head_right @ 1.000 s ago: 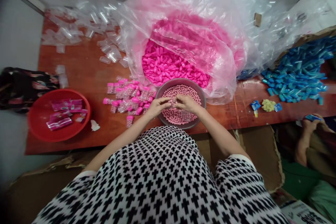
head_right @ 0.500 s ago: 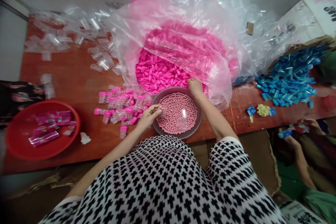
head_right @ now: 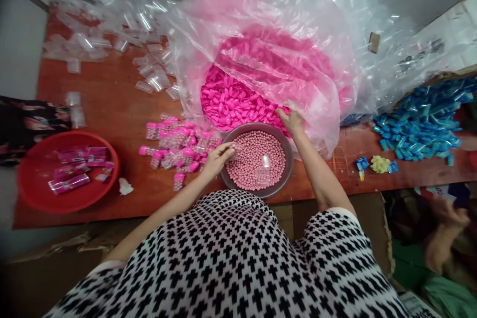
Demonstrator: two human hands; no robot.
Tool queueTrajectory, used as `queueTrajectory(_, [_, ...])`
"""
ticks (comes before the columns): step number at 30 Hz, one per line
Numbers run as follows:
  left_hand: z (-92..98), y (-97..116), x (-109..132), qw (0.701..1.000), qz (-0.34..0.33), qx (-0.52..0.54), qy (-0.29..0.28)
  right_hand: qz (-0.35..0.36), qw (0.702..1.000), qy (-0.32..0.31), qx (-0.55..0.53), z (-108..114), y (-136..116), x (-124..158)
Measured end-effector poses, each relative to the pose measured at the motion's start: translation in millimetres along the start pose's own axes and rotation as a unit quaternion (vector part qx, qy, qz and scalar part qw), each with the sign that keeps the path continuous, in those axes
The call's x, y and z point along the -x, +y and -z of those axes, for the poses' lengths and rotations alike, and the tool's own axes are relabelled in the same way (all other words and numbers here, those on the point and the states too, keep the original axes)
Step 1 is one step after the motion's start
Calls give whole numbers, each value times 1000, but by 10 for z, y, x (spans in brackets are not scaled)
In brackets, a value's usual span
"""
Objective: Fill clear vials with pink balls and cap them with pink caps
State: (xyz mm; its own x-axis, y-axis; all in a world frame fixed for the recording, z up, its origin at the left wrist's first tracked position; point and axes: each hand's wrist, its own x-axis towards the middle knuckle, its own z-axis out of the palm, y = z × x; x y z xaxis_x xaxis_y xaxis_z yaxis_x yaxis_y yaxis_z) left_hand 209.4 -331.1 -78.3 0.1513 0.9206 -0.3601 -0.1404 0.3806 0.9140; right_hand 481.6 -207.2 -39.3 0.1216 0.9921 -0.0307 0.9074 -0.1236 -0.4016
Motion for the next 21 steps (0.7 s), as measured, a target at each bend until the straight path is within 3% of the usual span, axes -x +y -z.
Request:
queueTrajectory(2, [-24, 9, -9, 1000, -16, -27, 1, 67, 993, 24, -92, 97, -150, 234])
queueTrajectory(5, [-58, 60, 14, 992, -75, -106, 8, 183, 955, -85, -219, 154, -457, 654])
queueTrajectory(7, [-76, 120, 56, 982, -115, -148, 0, 228, 935, -118, -244, 136, -638, 900])
queueTrajectory(10, [-86, 209, 150, 970, -164, -177, -24, 283, 924, -126, -222, 67, -781, 1137])
queueTrajectory(14, [-77, 249, 285, 958, -209, -196, -28, 314, 926, -124, -172, 18, -789, 1288])
queueTrajectory(21, [-74, 288, 419, 935, -265, -221, -84, 346, 927, -114, -85, 124, -753, 1539])
